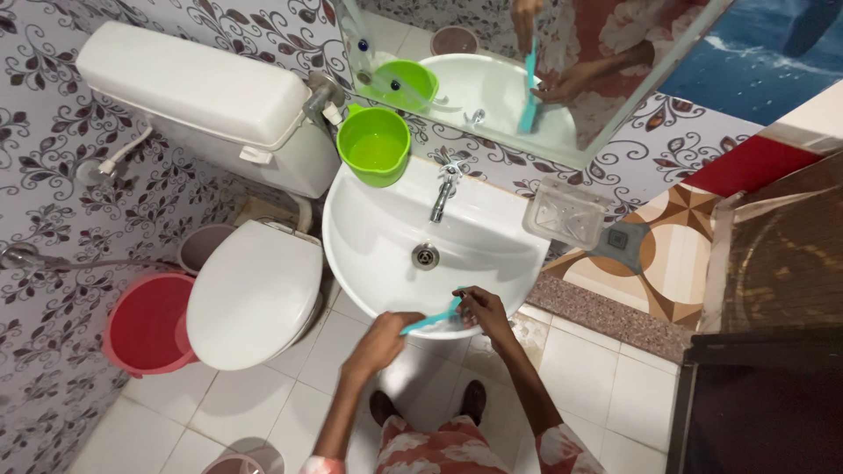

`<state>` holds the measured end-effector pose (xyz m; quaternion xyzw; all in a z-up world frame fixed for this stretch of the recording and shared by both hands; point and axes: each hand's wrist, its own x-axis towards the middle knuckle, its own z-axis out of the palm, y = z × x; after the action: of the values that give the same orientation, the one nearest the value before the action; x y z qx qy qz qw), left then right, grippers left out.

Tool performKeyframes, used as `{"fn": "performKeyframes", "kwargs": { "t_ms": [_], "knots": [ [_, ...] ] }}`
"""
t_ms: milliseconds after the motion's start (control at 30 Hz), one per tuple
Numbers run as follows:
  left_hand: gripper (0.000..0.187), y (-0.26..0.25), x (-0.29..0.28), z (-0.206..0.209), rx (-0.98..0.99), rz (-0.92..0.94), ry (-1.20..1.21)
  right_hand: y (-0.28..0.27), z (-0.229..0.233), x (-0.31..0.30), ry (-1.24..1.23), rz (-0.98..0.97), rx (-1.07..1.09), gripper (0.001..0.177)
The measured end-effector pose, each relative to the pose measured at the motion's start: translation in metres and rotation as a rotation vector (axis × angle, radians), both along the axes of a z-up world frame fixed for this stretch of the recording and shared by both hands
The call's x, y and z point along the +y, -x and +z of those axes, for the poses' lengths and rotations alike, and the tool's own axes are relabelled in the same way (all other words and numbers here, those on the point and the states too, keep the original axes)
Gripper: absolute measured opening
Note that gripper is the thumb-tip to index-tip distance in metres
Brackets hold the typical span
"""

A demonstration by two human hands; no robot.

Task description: The person scrubs a white bathroom sink with a blue brush, focusing on the basin and drain area. The person repeatedly rinses the brush under running water and continues scrubbing different parts of the sink.

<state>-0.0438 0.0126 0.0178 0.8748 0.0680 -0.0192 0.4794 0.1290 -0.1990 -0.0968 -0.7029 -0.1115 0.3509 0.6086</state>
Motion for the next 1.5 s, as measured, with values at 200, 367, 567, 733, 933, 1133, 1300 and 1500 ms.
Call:
{"fn": "performKeyframes", "kwargs": {
  "t_ms": [200,367,567,733,933,1133,1300,1500],
  "knots": [
    [0.044,-0.015,0.009,-0.04,0.025,0.126,0.219,0.003,0.007,-0.009,-0.068,-0.064,-0.021,0.027],
    [0.055,-0.054,-0.027,-0.042,0.007,0.141,0.168,0.001,0.019,0.005,-0.102,-0.026,-0.02,0.028],
    [0.044,-0.007,0.043,-0.045,0.068,0.1,0.296,0.0,0.02,0.003,-0.02,-0.039,-0.039,0.031],
    [0.045,-0.021,0.035,-0.051,0.077,0.106,0.256,0.002,0.017,-0.011,-0.055,-0.074,-0.011,0.035],
    [0.051,-0.067,-0.044,-0.032,-0.05,0.147,0.105,0.001,0.022,-0.011,-0.092,-0.088,0.04,0.04],
    [0.039,-0.027,0.028,-0.019,0.097,0.045,0.142,0.004,0.031,-0.009,-0.136,-0.1,0.04,0.043],
    [0.042,-0.063,-0.008,-0.046,-0.004,0.112,0.378,0.005,0.026,-0.001,-0.195,-0.142,0.108,0.041],
    [0.039,-0.04,-0.009,-0.06,0.066,0.09,0.227,-0.001,0.028,0.002,-0.202,-0.227,0.089,0.038]
  ]
}}
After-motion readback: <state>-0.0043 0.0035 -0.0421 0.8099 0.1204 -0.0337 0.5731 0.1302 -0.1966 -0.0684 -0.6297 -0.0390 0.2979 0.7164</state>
